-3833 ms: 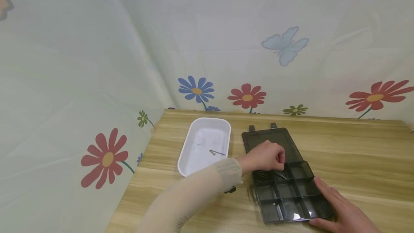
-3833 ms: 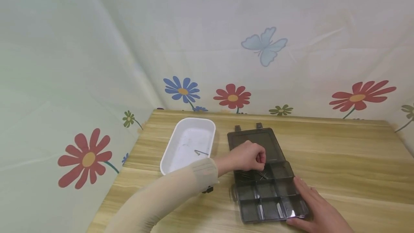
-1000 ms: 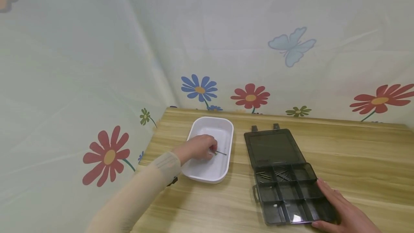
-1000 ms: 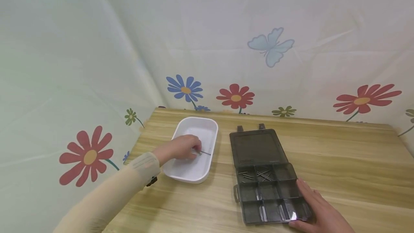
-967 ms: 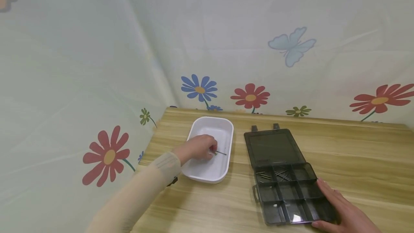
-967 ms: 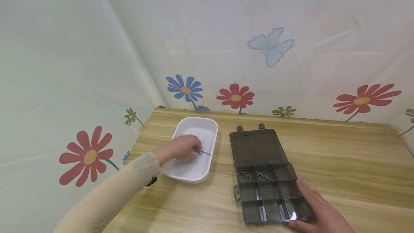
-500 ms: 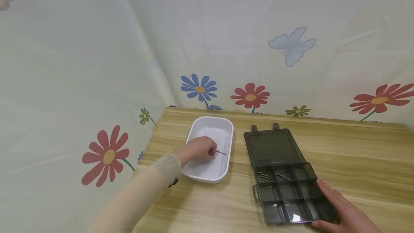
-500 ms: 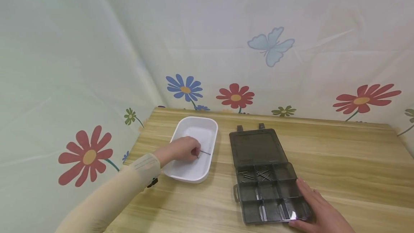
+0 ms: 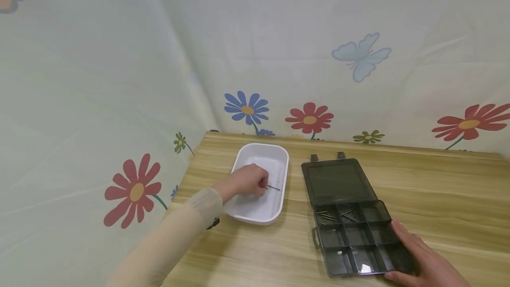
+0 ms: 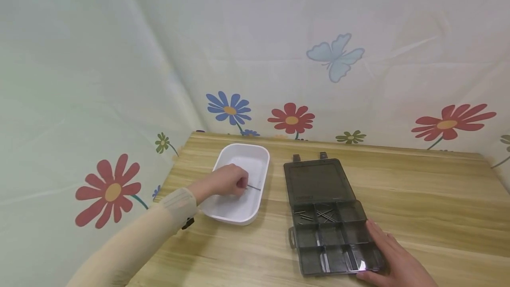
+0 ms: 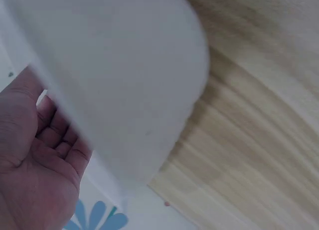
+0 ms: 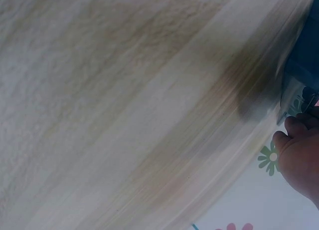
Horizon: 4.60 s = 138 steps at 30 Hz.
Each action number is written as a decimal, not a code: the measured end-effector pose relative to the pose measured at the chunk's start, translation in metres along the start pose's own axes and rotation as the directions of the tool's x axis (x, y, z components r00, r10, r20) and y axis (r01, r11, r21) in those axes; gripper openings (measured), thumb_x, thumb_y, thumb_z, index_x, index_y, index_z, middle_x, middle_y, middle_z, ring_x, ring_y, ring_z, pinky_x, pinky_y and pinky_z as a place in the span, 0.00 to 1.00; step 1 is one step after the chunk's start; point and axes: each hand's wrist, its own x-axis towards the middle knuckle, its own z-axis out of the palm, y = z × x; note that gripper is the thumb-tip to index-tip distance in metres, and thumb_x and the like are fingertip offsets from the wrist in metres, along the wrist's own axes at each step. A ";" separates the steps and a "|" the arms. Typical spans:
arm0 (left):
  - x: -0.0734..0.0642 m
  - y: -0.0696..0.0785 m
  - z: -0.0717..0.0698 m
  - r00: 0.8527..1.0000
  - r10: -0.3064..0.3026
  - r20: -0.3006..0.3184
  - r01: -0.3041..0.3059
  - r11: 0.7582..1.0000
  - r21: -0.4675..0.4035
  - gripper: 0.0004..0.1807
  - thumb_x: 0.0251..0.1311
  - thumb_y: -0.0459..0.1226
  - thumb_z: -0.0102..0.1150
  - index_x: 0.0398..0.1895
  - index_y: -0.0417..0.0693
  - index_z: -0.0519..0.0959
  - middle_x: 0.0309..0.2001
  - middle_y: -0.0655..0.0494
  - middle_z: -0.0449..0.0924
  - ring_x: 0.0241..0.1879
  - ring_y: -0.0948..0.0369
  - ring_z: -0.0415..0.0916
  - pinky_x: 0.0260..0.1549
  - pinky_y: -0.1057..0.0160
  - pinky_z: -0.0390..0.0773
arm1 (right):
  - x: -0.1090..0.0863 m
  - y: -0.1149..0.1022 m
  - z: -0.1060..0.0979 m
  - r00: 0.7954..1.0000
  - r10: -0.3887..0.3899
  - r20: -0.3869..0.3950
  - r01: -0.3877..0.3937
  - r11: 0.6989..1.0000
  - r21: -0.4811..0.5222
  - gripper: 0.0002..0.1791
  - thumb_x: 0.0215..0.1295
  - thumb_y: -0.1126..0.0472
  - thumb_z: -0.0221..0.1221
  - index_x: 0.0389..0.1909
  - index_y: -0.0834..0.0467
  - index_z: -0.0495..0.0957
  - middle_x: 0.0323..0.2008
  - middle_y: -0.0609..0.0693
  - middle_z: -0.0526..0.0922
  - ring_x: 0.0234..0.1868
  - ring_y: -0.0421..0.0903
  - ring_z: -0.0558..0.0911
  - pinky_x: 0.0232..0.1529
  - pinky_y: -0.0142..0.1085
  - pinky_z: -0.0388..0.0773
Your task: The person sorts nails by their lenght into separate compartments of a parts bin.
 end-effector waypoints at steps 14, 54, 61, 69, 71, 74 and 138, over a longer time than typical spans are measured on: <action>0.011 0.073 -0.036 0.971 0.232 -0.056 -0.236 0.968 -0.083 0.03 0.52 0.36 0.61 0.29 0.55 0.79 0.25 0.67 0.76 0.25 0.69 0.70 0.28 0.73 0.71 | 0.000 0.003 0.000 0.997 -0.054 -0.049 0.051 0.997 -0.055 0.64 0.42 0.27 0.62 0.76 0.42 0.40 0.71 0.63 0.57 0.64 0.66 0.66 0.50 0.64 0.69; 0.052 0.142 0.008 0.951 0.308 0.019 -0.307 0.950 -0.066 0.06 0.54 0.42 0.67 0.28 0.60 0.77 0.25 0.71 0.76 0.26 0.74 0.71 0.28 0.78 0.70 | 0.002 0.004 0.001 0.998 -0.035 -0.048 0.033 0.999 -0.035 0.64 0.41 0.27 0.63 0.76 0.40 0.40 0.72 0.62 0.56 0.64 0.67 0.65 0.51 0.64 0.68; 0.045 0.128 -0.012 0.944 0.330 -0.016 -0.330 0.941 -0.074 0.05 0.54 0.43 0.67 0.31 0.58 0.79 0.28 0.71 0.77 0.28 0.74 0.72 0.31 0.77 0.71 | 0.001 0.004 0.001 0.995 -0.068 -0.071 0.062 0.995 -0.074 0.63 0.42 0.27 0.62 0.76 0.41 0.41 0.71 0.61 0.58 0.63 0.64 0.68 0.49 0.59 0.73; 0.030 0.097 -0.033 0.960 0.275 -0.051 -0.279 0.957 -0.082 0.07 0.54 0.42 0.66 0.35 0.55 0.80 0.31 0.68 0.77 0.31 0.69 0.71 0.33 0.73 0.72 | 0.001 0.005 0.002 0.996 -0.058 -0.064 0.054 0.997 -0.063 0.62 0.43 0.27 0.62 0.76 0.40 0.39 0.72 0.61 0.57 0.63 0.63 0.67 0.50 0.59 0.71; 0.025 0.089 -0.037 0.965 0.257 -0.063 -0.261 0.961 -0.089 0.08 0.54 0.42 0.66 0.36 0.54 0.80 0.31 0.68 0.77 0.31 0.68 0.71 0.33 0.72 0.73 | 0.001 0.006 0.002 0.994 -0.080 -0.072 0.077 0.996 -0.044 0.62 0.44 0.29 0.63 0.76 0.41 0.40 0.71 0.62 0.57 0.64 0.65 0.66 0.49 0.62 0.70; 0.018 0.078 -0.042 0.971 0.227 -0.071 -0.233 0.967 -0.100 0.07 0.54 0.42 0.66 0.35 0.55 0.80 0.31 0.67 0.76 0.32 0.66 0.71 0.33 0.71 0.73 | 0.001 0.006 0.002 0.994 -0.073 -0.078 0.068 0.996 -0.062 0.61 0.44 0.28 0.62 0.76 0.39 0.39 0.72 0.60 0.57 0.63 0.65 0.66 0.51 0.61 0.70; 0.026 0.004 0.015 0.998 0.026 0.058 -0.027 0.999 0.018 0.08 0.49 0.36 0.66 0.25 0.59 0.76 0.25 0.66 0.75 0.30 0.66 0.71 0.35 0.67 0.71 | 0.001 0.001 0.001 0.994 -0.063 -0.087 0.054 0.994 -0.097 0.63 0.43 0.26 0.61 0.76 0.40 0.39 0.72 0.59 0.58 0.61 0.60 0.69 0.48 0.53 0.75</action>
